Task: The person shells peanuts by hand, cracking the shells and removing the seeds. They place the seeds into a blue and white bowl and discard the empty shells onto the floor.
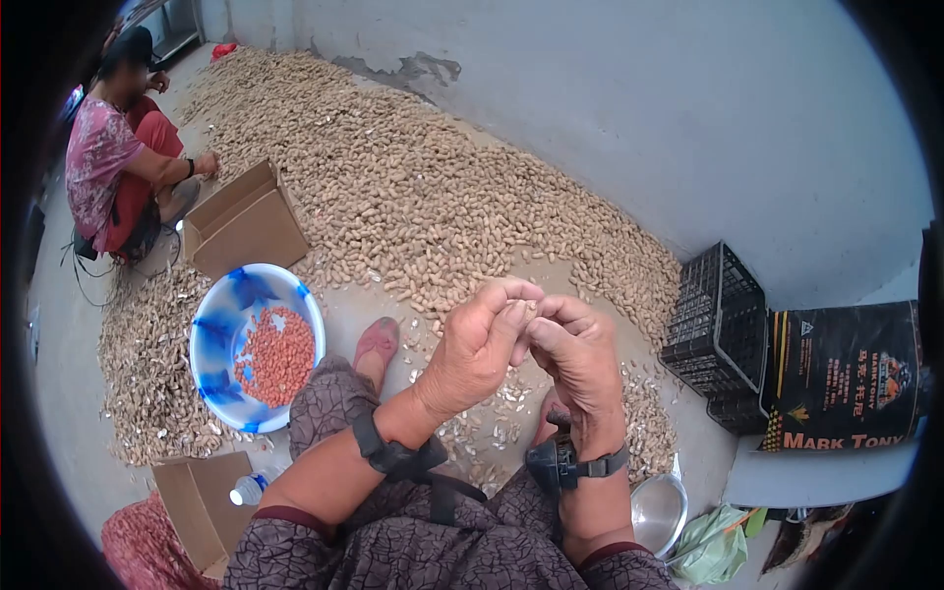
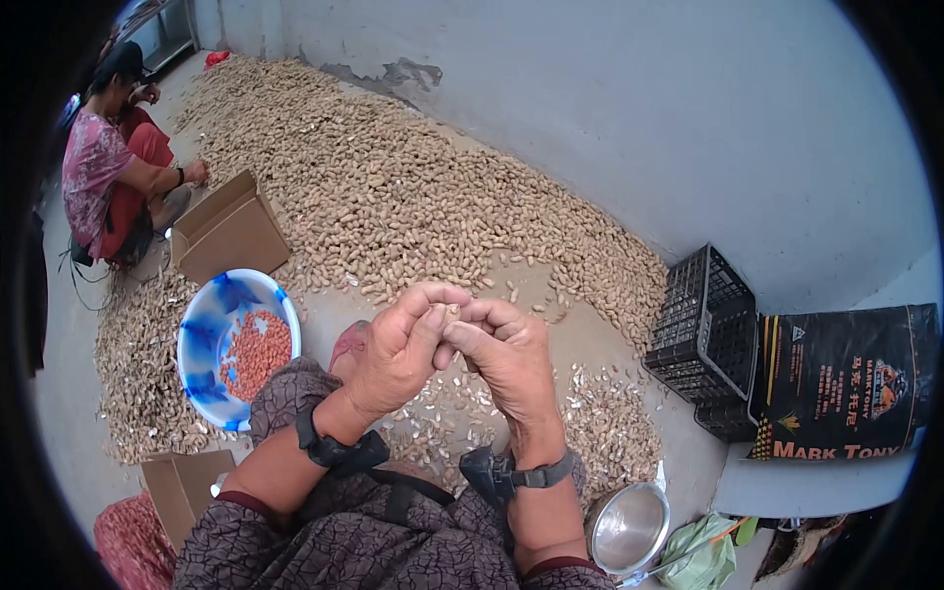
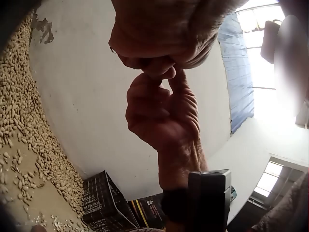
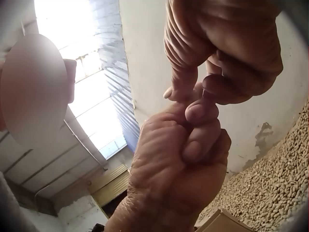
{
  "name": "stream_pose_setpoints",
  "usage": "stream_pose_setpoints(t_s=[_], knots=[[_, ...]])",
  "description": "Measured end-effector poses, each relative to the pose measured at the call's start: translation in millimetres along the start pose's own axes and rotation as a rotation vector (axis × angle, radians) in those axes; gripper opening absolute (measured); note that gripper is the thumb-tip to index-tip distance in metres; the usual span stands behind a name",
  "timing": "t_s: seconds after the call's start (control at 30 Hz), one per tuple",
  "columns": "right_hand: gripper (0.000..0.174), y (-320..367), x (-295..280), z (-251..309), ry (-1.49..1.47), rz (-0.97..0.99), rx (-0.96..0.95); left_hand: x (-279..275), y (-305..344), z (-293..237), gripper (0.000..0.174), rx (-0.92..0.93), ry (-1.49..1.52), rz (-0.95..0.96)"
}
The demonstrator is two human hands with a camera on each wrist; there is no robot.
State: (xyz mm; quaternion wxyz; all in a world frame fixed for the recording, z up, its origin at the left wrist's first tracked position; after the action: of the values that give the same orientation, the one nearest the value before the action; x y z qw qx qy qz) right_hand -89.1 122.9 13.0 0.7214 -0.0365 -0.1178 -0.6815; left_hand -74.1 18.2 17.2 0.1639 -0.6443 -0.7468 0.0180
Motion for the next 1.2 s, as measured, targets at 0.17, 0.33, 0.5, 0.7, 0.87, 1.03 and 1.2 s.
stream_pose_setpoints(t_s=[0.17, 0.33, 0.5, 0.7, 0.87, 1.03, 1.2], knots=[[0.009, -0.1, 0.6, -4.6, -0.008, 0.001, 0.043, 2.3, 3.8, 1.9, 0.016, 0.100, -0.137, -0.023], [0.009, -3.1, -1.7, -9.7, -0.075, -0.078, -0.047, 0.6, 2.2, 9.4, 0.017, 0.080, -0.096, -0.160], [0.009, -2.0, -3.5, -10.4, -0.101, -0.089, -0.067, 4.6, 1.0, 35.7, 0.021, -0.278, 0.321, -0.173], [0.010, -1.5, -3.8, -9.1, -0.109, -0.088, -0.061, 5.9, 4.3, 33.6, 0.023, -0.467, 0.445, -0.039], [0.010, -1.0, -4.1, -2.1, -0.047, -0.060, -0.117, 7.3, 2.2, 38.7, 0.028, -0.505, 0.526, 0.022], [0.008, 9.8, -2.6, 10.8, 0.138, -0.044, -0.229, 2.9, 2.0, 46.3, 0.026, -0.558, 0.587, -0.037], [0.011, 13.8, -5.0, 17.8, 0.090, 0.123, -0.227, 5.5, -0.1, 41.8, 0.024, -0.577, 0.512, 0.082]])
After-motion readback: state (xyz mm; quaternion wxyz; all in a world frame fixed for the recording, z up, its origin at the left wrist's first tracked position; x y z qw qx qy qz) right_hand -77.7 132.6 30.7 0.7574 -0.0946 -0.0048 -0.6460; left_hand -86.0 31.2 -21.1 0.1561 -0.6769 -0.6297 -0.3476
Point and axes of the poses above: each hand's wrist, its own y-axis away from the middle knuckle, its own x-axis out of the palm, z = x × y, the point moved 7 cm from there along -y, towards the middle knuckle, and after that the axes turned 12 degrees about -z, right-handed, at the moved point
